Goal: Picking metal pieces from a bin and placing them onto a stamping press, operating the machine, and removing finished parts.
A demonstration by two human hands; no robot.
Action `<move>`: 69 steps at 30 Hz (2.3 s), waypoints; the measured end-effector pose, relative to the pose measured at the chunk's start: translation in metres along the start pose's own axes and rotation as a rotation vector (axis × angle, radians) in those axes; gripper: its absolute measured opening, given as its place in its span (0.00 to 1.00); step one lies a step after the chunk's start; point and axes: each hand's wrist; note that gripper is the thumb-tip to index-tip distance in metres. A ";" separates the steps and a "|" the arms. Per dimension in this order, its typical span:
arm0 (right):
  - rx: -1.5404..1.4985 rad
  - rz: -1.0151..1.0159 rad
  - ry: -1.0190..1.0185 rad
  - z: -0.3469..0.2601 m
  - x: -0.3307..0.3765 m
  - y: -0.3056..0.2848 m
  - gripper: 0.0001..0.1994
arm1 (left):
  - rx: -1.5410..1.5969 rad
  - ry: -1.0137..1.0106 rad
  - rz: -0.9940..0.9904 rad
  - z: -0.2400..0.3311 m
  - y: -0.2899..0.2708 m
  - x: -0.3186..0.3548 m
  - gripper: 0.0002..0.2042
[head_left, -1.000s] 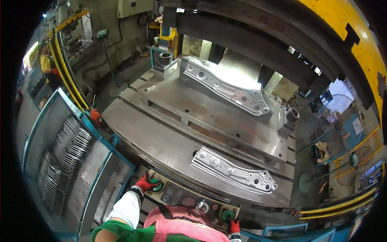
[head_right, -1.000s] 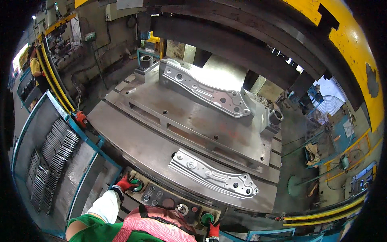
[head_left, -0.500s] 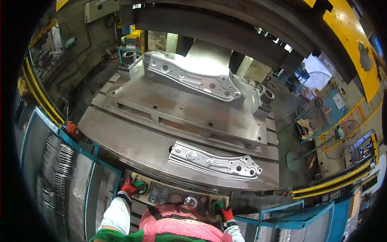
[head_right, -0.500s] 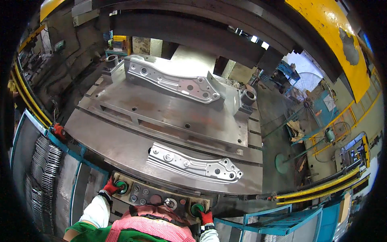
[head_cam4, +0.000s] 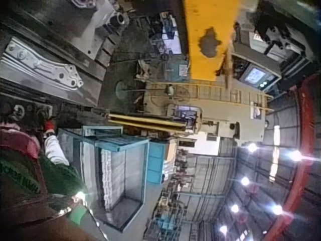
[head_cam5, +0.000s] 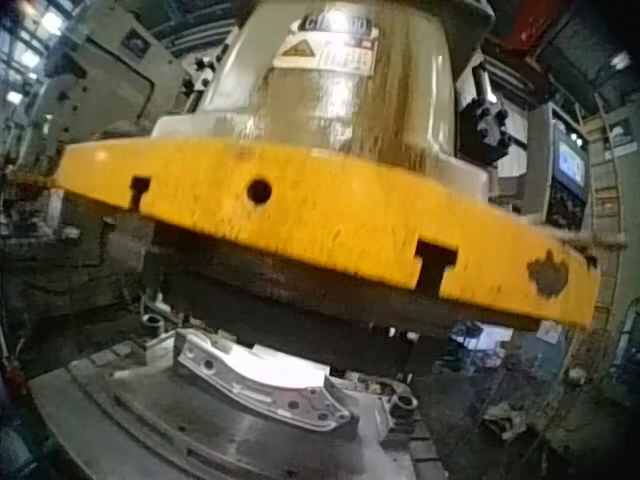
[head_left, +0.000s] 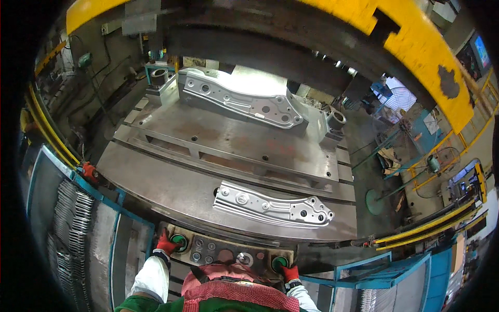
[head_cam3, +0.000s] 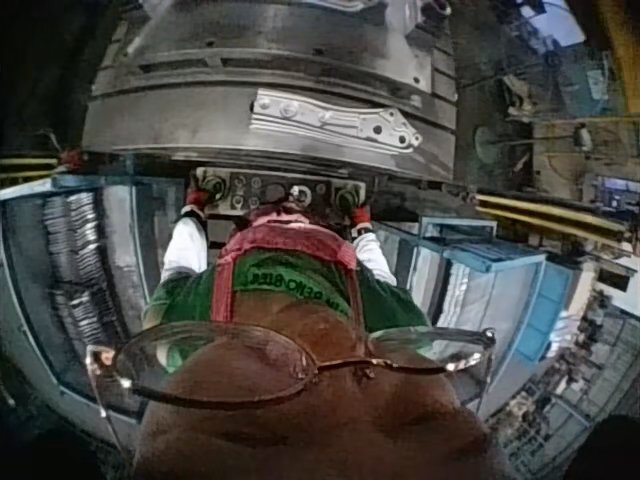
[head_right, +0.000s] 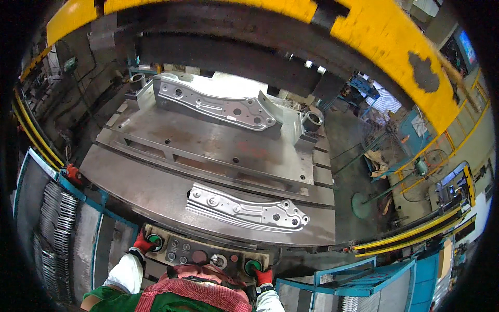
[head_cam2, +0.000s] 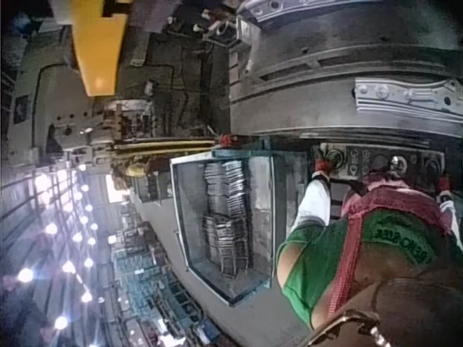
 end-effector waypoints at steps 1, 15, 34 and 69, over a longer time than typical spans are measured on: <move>0.055 -0.010 0.026 -0.001 0.000 -0.001 0.38 | -0.001 0.003 0.002 -0.001 0.002 -0.001 0.65; 0.119 -0.102 0.134 0.037 -0.026 0.006 0.32 | 0.070 0.128 0.059 -0.012 0.012 -0.016 0.65; 0.570 -0.027 -1.068 -0.316 -0.030 -0.070 0.50 | 0.073 0.684 0.758 0.201 -0.142 0.060 0.36; 1.093 -0.444 -1.172 -0.337 -0.085 0.004 0.58 | -0.802 0.591 -0.089 0.267 -0.257 -0.055 0.17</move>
Point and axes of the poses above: each hand's wrist, its own x-axis away from the middle knuckle, its own y-axis out of the palm, z = x × y, and after that the axes turned 1 degree about z, right-handed
